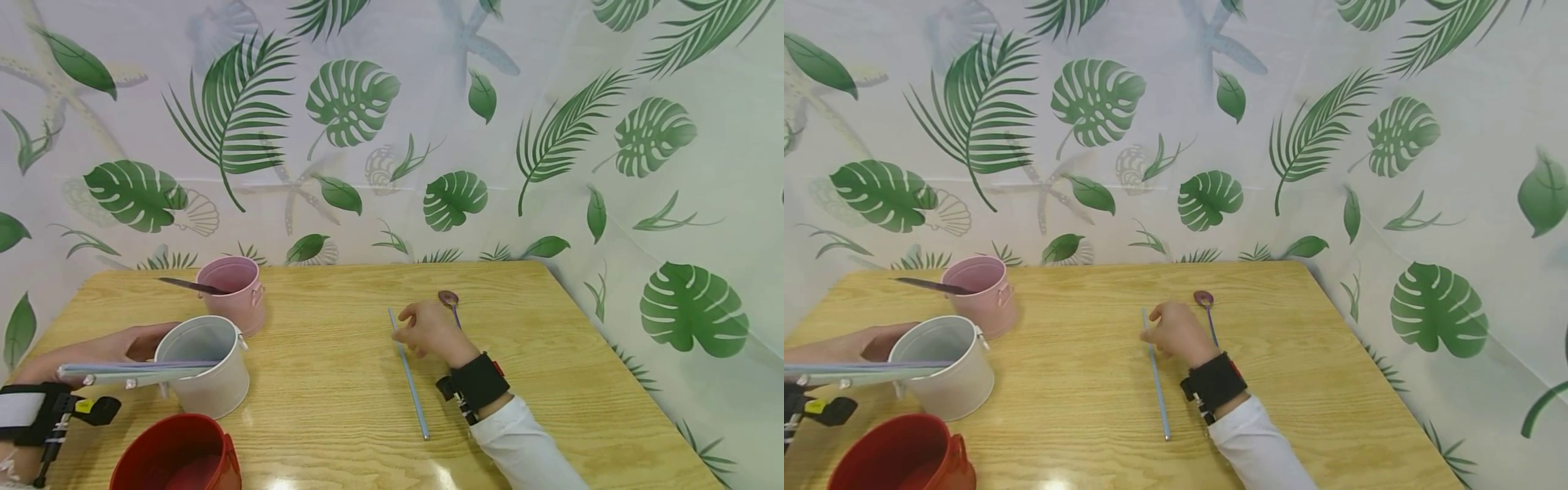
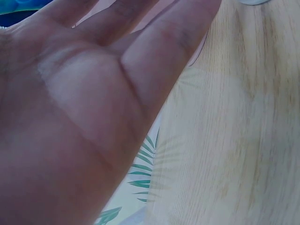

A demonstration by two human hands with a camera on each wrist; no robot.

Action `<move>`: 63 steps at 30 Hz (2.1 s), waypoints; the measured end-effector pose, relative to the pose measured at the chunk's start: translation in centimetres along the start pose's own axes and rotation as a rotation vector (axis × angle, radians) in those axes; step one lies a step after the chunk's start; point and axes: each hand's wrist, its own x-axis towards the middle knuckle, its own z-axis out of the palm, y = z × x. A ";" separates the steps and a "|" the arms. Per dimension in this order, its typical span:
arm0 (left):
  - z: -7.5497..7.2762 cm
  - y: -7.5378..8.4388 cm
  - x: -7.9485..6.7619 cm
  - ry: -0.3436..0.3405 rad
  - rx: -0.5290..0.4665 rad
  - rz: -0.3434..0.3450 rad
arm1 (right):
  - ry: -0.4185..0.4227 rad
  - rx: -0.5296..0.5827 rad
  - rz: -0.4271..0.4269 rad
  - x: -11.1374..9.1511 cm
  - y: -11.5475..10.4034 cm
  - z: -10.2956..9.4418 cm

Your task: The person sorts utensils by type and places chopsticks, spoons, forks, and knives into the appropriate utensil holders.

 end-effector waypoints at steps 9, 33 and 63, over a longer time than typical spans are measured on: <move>-0.1 -0.4 -0.1 -0.013 -0.016 0.004 | -0.015 -0.016 0.030 0.3 0.3 0.5; -0.1 -0.4 0.1 -0.029 -0.010 0.018 | -0.055 -0.053 0.091 0.3 0.6 1.3; 0.1 -0.2 0.1 -0.033 -0.031 -0.018 | -0.044 -0.041 0.027 0.0 0.5 2.2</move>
